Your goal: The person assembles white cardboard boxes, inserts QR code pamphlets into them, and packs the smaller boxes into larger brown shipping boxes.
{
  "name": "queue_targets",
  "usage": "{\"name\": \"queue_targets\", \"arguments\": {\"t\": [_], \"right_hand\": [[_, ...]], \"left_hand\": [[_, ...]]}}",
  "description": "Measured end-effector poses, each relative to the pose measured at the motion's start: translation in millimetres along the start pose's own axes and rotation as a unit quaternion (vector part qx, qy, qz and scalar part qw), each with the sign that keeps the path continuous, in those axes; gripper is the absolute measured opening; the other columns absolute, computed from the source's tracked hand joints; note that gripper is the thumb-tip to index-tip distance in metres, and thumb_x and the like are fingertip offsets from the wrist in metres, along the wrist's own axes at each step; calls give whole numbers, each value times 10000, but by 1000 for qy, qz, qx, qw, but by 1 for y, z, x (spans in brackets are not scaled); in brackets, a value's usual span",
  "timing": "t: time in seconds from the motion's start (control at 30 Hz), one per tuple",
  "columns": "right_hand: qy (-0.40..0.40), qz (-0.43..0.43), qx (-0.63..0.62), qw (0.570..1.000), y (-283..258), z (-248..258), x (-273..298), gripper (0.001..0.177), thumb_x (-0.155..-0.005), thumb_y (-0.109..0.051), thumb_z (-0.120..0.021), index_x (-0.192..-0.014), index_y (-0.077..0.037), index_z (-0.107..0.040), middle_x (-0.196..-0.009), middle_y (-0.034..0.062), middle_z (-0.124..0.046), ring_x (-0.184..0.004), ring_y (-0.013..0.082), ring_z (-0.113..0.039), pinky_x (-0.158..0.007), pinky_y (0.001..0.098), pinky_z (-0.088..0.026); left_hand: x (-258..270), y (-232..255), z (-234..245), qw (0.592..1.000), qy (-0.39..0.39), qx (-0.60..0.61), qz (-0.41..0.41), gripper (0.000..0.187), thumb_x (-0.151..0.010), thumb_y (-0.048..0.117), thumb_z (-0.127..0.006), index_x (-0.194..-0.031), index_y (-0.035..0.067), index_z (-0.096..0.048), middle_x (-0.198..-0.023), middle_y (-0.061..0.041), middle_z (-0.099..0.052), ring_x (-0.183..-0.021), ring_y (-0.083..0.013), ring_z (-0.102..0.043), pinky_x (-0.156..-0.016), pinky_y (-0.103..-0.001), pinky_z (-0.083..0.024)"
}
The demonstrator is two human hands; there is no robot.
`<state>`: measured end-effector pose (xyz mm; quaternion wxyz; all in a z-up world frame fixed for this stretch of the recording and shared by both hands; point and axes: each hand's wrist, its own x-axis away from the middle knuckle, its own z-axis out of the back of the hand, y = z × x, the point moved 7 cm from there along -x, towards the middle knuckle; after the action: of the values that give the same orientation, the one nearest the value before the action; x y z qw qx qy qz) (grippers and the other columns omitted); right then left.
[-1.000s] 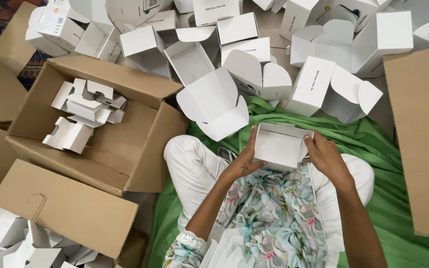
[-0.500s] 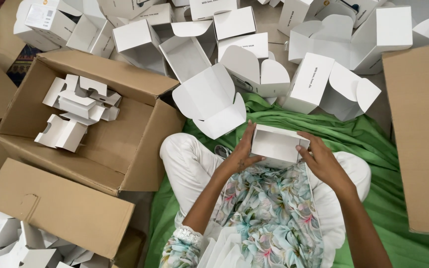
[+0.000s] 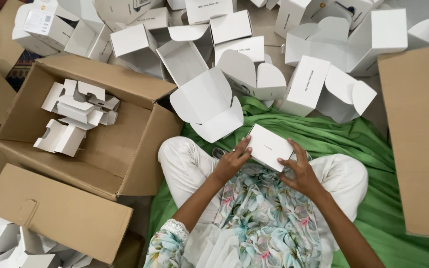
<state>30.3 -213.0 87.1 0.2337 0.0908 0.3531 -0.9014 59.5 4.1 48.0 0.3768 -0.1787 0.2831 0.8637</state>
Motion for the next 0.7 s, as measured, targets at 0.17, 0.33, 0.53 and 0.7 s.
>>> {"name": "queue_targets", "arguments": {"t": [0.17, 0.33, 0.53, 0.7], "right_hand": [[58, -97, -27, 993, 3, -11, -10, 794, -578, -130, -911, -1227, -86, -455, -1514, 218, -322, -1380, 482, -362, -1093, 565, -403], [10, 144, 56, 988, -15, -6, 10, 783, -624, 38, -795, -1297, -163, -449, -1485, 174, -386, -1456, 415, -400, -1193, 497, -404], [-20, 73, 43, 996, -5, 33, 21, 709, -978, -114, -710, -1546, -147, -287, -1683, 170, -317, -1548, 354, -413, -1181, 462, -442], [-107, -402, -449, 791, 31, -16, 48, 985, -875, -594, -484, -1648, -362, 82, -1732, 13, 41, -1545, 303, -129, -1148, 542, -345]], "left_hand": [[-3, -5, 13, 967, 20, 206, 148, 470, -991, 263, -679, -1373, 32, -530, -1612, -211, -417, -1334, -350, -596, -957, -404, -581], [27, -34, -8, 664, 43, 573, 479, 727, -964, 549, -621, -1544, 202, -353, -1550, -148, -458, -1284, -216, -576, -1050, -400, -511], [44, 4, -24, 382, -45, 764, 518, 914, -975, 454, -752, -1621, -62, -362, -1473, -255, -555, -1162, -301, -701, -988, -438, -560], [-15, 33, 33, 577, -24, 668, 470, 1048, -829, 400, -758, -1600, 99, -115, -1489, -293, -449, -1279, -351, -561, -1029, -477, -503]]}}
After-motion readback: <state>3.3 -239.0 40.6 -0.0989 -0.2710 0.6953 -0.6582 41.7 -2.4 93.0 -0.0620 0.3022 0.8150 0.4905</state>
